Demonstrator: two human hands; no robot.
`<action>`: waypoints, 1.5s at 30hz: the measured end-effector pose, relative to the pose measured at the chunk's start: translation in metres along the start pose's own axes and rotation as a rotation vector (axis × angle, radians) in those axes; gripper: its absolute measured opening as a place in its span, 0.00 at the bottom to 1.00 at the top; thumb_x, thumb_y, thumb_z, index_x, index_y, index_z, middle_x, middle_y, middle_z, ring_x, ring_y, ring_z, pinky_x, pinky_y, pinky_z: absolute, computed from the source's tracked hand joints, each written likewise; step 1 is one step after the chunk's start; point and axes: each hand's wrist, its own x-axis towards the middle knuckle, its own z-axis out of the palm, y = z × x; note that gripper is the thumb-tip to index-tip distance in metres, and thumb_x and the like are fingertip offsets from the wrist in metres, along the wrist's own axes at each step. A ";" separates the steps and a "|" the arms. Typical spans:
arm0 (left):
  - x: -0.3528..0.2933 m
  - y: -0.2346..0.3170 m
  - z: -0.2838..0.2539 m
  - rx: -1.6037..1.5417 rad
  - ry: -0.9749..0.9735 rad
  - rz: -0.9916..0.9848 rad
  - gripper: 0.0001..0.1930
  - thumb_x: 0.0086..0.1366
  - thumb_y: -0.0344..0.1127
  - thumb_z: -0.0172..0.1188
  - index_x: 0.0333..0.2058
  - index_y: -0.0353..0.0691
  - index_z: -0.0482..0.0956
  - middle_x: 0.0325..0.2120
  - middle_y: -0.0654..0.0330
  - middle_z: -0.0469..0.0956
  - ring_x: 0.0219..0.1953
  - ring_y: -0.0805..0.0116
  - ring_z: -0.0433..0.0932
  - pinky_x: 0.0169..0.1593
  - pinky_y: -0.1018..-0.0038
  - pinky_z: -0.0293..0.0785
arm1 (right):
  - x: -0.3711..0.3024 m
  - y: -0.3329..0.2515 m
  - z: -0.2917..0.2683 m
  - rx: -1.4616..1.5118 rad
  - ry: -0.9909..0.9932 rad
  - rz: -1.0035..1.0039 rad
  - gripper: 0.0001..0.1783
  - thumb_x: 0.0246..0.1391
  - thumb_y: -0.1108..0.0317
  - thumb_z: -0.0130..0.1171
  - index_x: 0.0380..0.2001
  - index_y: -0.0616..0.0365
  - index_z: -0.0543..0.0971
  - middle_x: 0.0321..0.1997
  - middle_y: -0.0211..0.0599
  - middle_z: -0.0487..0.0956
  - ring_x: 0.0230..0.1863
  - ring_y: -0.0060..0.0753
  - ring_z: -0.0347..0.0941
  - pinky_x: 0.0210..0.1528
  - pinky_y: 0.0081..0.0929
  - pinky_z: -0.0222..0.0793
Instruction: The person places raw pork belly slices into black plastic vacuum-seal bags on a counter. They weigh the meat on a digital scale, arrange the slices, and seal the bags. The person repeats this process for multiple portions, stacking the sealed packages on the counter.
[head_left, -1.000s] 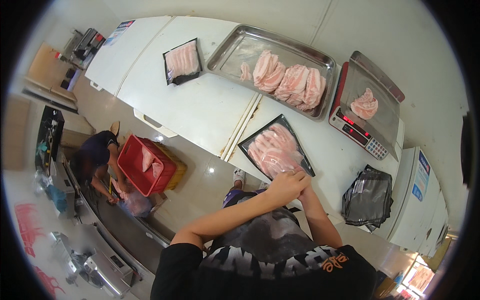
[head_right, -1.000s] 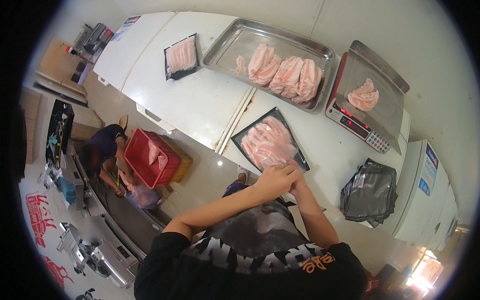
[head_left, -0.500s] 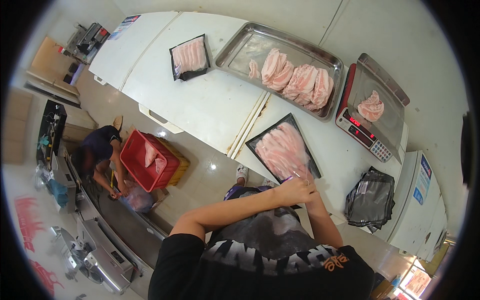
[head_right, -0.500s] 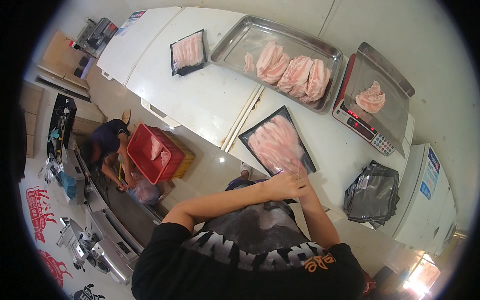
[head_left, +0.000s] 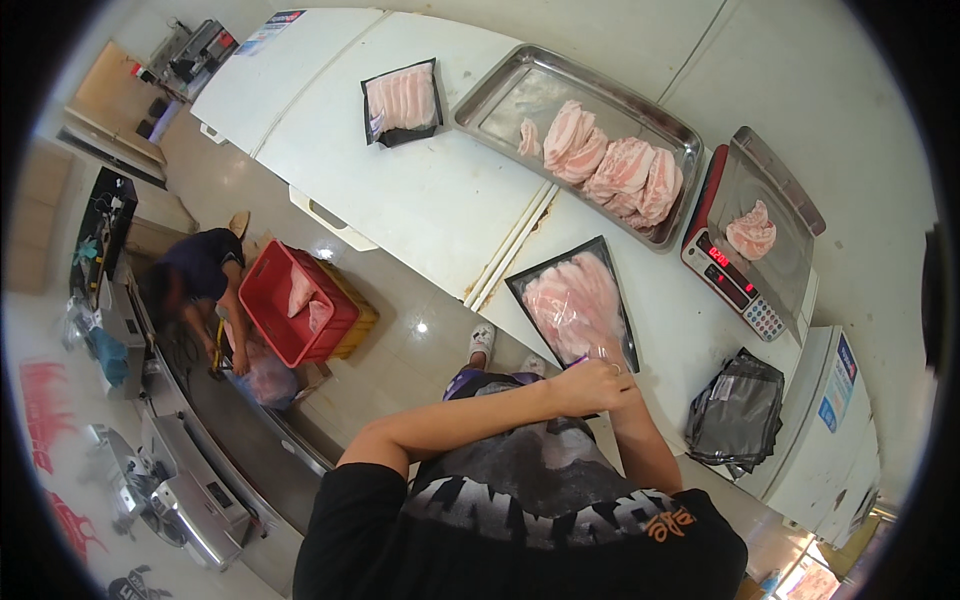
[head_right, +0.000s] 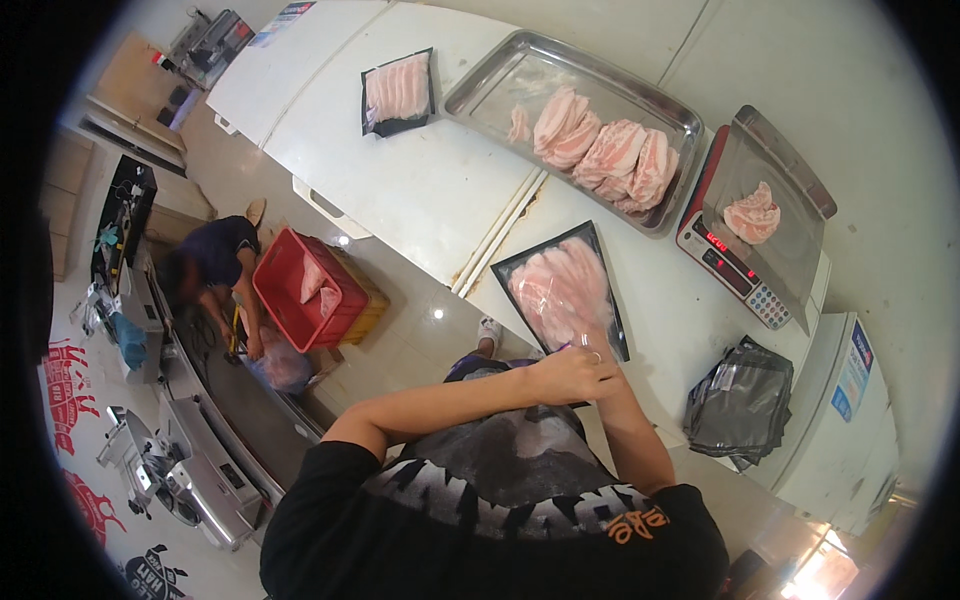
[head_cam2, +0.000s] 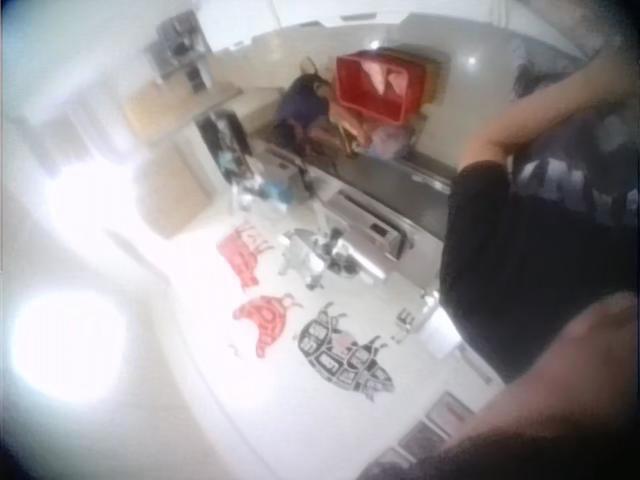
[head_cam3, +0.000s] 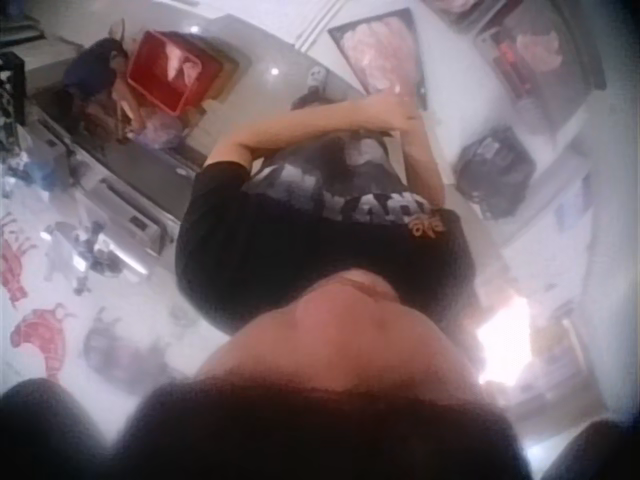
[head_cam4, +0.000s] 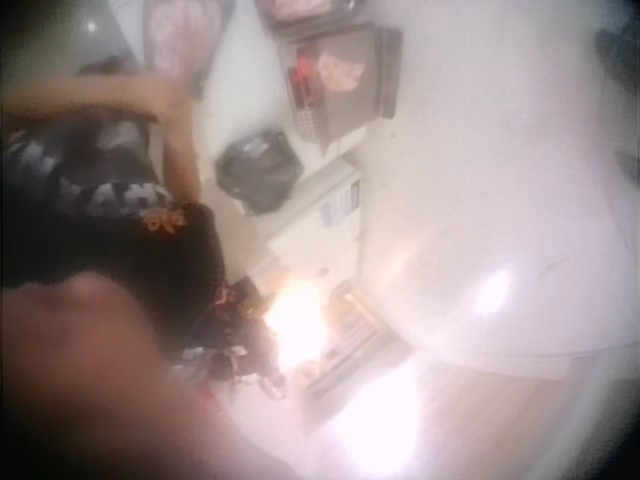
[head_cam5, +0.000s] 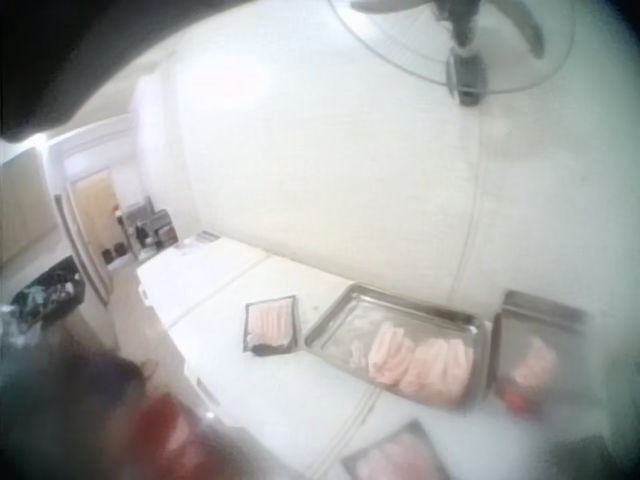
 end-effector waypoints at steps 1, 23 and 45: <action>0.000 0.000 0.000 -0.003 0.002 -0.015 0.12 0.58 0.34 0.63 0.40 0.38 0.77 0.33 0.54 0.79 0.32 0.54 0.84 0.38 0.60 0.82 | -0.001 0.001 0.000 -0.012 0.006 -0.006 0.25 0.75 0.62 0.51 0.70 0.60 0.70 0.52 0.42 0.83 0.54 0.39 0.82 0.53 0.36 0.83; -0.012 0.009 0.002 -0.028 0.020 -0.052 0.10 0.60 0.34 0.61 0.39 0.39 0.76 0.33 0.57 0.77 0.33 0.56 0.84 0.35 0.61 0.82 | 0.069 0.031 -0.003 0.699 -0.219 -0.046 0.18 0.70 0.64 0.55 0.59 0.59 0.78 0.46 0.36 0.82 0.49 0.40 0.81 0.51 0.37 0.78; -0.015 -0.021 -0.009 -0.130 0.317 -0.127 0.08 0.54 0.28 0.63 0.33 0.40 0.75 0.30 0.59 0.77 0.35 0.57 0.82 0.36 0.63 0.80 | 0.056 0.008 -0.002 -0.108 0.075 -0.129 0.43 0.58 0.78 0.59 0.78 0.65 0.63 0.78 0.54 0.67 0.78 0.50 0.64 0.80 0.36 0.61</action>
